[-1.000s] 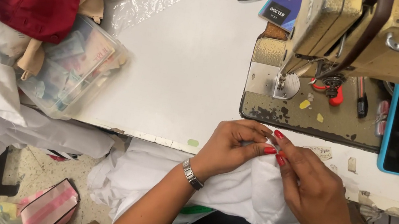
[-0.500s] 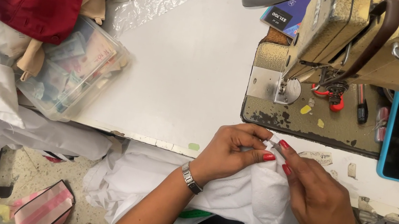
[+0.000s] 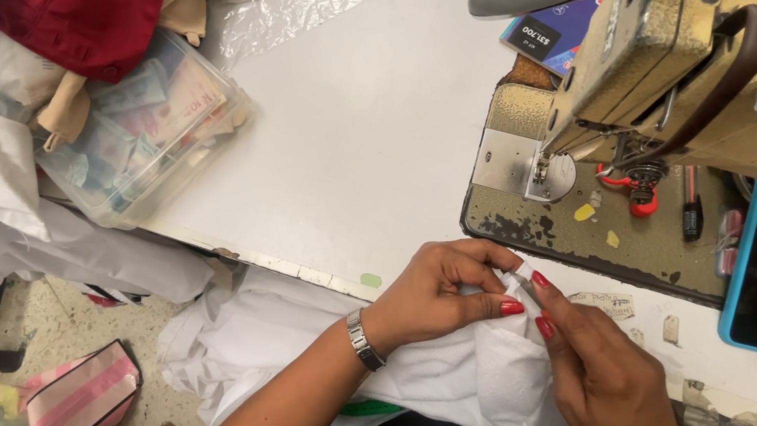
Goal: Using a utility knife to rip seams on white fabric pieces at a sewing workstation.
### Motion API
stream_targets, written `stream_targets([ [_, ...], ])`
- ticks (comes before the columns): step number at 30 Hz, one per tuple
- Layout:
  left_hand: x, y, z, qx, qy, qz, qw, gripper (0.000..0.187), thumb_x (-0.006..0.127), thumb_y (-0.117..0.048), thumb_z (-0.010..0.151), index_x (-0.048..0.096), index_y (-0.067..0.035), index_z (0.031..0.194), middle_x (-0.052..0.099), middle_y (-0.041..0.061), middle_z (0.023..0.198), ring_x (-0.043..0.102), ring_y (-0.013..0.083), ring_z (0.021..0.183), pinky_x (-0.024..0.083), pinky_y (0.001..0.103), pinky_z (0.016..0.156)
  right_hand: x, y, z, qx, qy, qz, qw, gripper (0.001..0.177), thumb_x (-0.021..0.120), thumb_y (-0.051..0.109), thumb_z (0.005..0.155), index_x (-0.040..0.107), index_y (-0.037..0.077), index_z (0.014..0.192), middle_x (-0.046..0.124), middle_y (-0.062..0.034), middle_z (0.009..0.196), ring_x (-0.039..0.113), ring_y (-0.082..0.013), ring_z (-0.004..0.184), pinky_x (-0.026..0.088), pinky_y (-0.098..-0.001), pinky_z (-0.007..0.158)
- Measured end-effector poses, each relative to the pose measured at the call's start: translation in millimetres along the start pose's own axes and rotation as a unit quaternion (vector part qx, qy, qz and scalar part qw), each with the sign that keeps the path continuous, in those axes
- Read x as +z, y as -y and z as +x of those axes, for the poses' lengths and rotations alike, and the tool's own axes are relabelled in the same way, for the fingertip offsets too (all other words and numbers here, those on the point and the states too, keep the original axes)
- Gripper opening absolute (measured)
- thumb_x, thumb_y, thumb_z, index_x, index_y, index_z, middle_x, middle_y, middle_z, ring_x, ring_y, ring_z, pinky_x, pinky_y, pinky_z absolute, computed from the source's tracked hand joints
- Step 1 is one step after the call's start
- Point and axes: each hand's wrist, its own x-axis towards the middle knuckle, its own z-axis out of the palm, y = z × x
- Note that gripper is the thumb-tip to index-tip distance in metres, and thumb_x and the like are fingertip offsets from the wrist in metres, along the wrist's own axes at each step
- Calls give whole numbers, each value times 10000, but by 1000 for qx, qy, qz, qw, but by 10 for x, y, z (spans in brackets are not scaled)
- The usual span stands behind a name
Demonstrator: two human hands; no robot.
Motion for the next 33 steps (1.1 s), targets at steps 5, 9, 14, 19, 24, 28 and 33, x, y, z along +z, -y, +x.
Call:
stream_targets([
  [5, 6, -6, 7, 2, 13, 10, 1000, 94, 799, -188, 870, 767, -101, 877, 710, 44, 1176, 687, 142, 1072, 545, 278, 973, -19, 49, 14, 31, -19, 12, 999, 415, 621, 89, 976, 629, 126, 1389, 737, -71, 1115, 690, -170, 822, 543, -293, 793],
  [9, 2, -64, 3, 18, 13, 11, 1000, 72, 781, -184, 895, 768, -115, 886, 709, 37, 1176, 685, 150, 1091, 546, 291, 999, 13, 27, 75, -19, -17, 18, 1000, 413, 613, 27, 955, 616, 71, 1366, 718, -139, 1263, 726, -249, 1089, 575, -344, 954],
  [14, -19, -46, 0, 22, 15, 1, 1000, 69, 780, -172, 894, 767, -104, 892, 718, 46, 1171, 702, 160, 1067, 563, 288, 987, 8, -14, 25, -11, -6, 34, 999, 436, 606, 2, 947, 623, 97, 1372, 727, -92, 1233, 728, -209, 1051, 563, -313, 942],
  [19, -18, -38, 12, 12, 41, -16, 999, 44, 793, -104, 861, 754, -99, 841, 685, 83, 1288, 664, 150, 1106, 539, 304, 978, -59, -49, -35, 39, 1, 20, 999, 506, 607, -8, 925, 623, 168, 1399, 738, -86, 1204, 735, -187, 950, 572, -299, 836],
  [24, -3, 12, 1, -1, 36, -3, 999, 49, 810, -143, 850, 764, -128, 845, 677, 76, 1283, 652, 129, 1029, 549, 289, 954, -63, -4, 87, -4, -3, 49, 999, 493, 599, -22, 939, 594, 122, 1410, 730, -117, 1219, 727, -225, 1053, 568, -317, 934],
  [28, -12, 19, 6, 3, 40, -15, 999, 46, 800, -137, 861, 761, -118, 848, 672, 72, 1281, 671, 116, 1017, 547, 288, 961, -16, -35, 72, 2, 6, 49, 999, 490, 599, -12, 929, 604, 125, 1399, 721, -120, 1273, 729, -237, 1089, 571, -325, 949],
  [33, -24, 23, 18, -4, 43, -25, 999, 40, 803, -121, 855, 765, -111, 861, 668, 76, 1287, 663, 138, 1089, 538, 292, 978, -68, -76, -28, 29, 10, 46, 998, 497, 598, -4, 931, 613, 156, 1401, 743, -83, 1212, 744, -186, 1023, 570, -283, 904],
])
